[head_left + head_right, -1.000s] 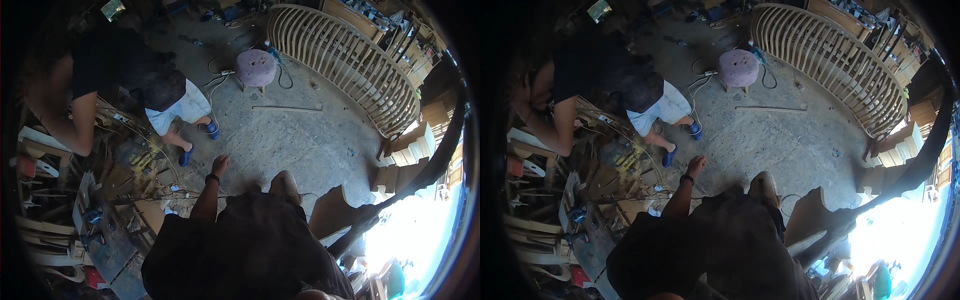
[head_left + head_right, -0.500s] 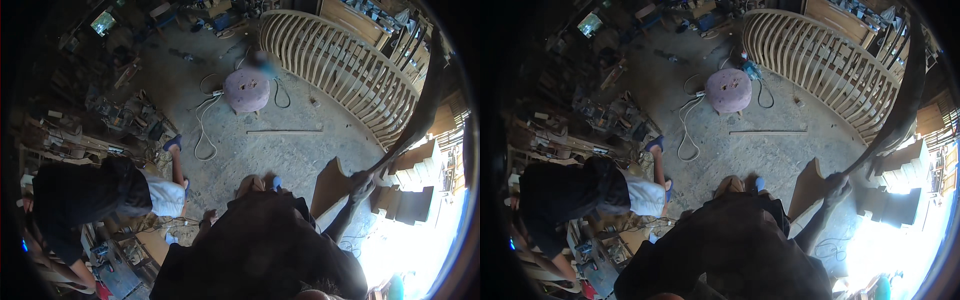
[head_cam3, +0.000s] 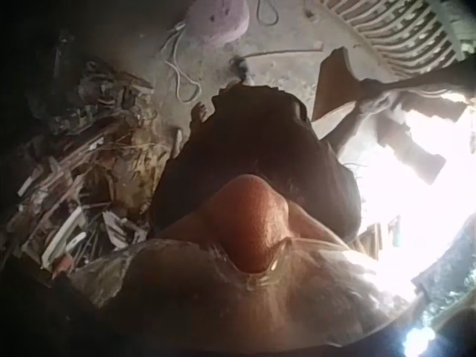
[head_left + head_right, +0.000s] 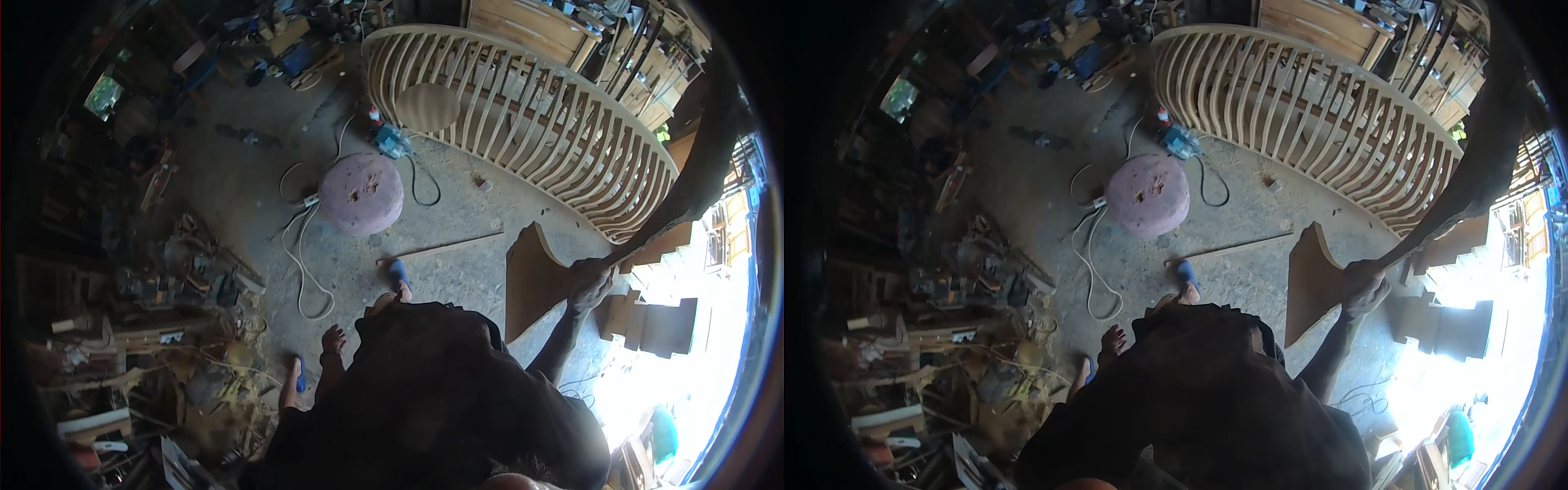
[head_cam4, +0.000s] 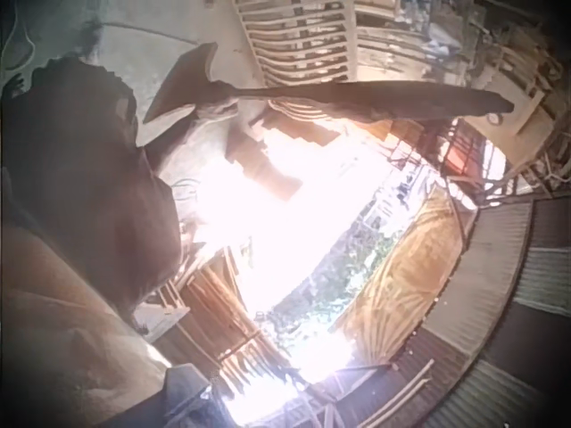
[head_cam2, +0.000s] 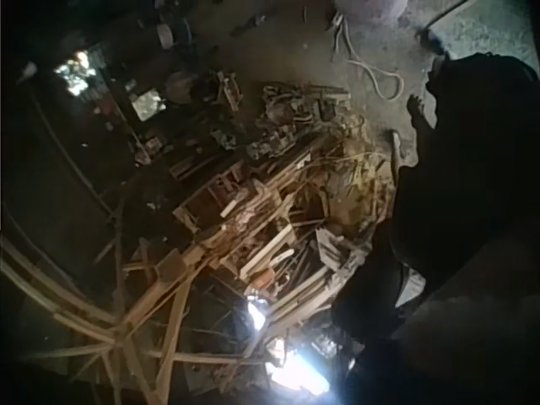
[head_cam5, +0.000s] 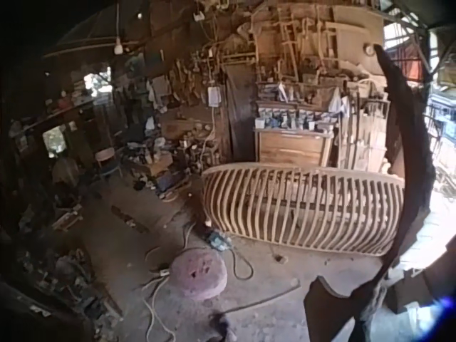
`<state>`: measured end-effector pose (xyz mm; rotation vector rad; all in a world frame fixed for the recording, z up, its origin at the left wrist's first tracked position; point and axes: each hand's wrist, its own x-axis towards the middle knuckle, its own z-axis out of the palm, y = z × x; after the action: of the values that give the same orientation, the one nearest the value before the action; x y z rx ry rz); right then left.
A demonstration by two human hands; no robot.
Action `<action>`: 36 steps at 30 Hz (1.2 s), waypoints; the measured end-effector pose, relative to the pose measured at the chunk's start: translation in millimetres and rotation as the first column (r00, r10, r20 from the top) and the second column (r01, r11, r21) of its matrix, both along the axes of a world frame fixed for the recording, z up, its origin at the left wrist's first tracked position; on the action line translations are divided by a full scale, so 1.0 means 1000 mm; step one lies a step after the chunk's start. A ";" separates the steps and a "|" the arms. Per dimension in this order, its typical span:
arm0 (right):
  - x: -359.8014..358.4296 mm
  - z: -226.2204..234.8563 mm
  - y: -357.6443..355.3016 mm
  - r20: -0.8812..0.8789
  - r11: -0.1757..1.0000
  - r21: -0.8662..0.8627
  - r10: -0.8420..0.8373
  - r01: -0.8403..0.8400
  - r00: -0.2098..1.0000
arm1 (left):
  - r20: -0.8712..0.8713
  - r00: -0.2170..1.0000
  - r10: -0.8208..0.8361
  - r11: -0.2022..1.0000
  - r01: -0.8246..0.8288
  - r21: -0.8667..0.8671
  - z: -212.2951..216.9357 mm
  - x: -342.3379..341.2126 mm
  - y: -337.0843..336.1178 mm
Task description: The person works on a large wooden structure by fitting a curved wooden piece into the ribbed frame, then walks to a pile of wood to select and bring another curved piece back to the structure.
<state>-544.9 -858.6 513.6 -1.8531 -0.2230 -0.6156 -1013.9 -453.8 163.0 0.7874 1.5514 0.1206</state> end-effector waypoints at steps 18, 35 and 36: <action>0.200 0.012 0.180 -0.287 0.979 0.140 -0.101 0.146 0.953 | 0.056 0.878 -0.475 0.852 0.443 0.280 0.036 0.372 0.277; 0.369 -0.001 0.265 -0.163 0.940 0.341 0.090 -0.029 0.982 | -0.054 0.923 -0.381 0.923 0.383 0.033 0.043 0.451 0.360; 0.375 -0.004 0.267 -0.140 0.944 0.331 0.064 -0.014 0.988 | -0.049 0.913 -0.406 0.910 0.408 0.068 0.051 0.493 0.355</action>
<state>-170.1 -591.3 509.5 -1.5579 -0.0530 -0.4529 -521.2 -99.3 213.9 1.1644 1.3876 -0.1424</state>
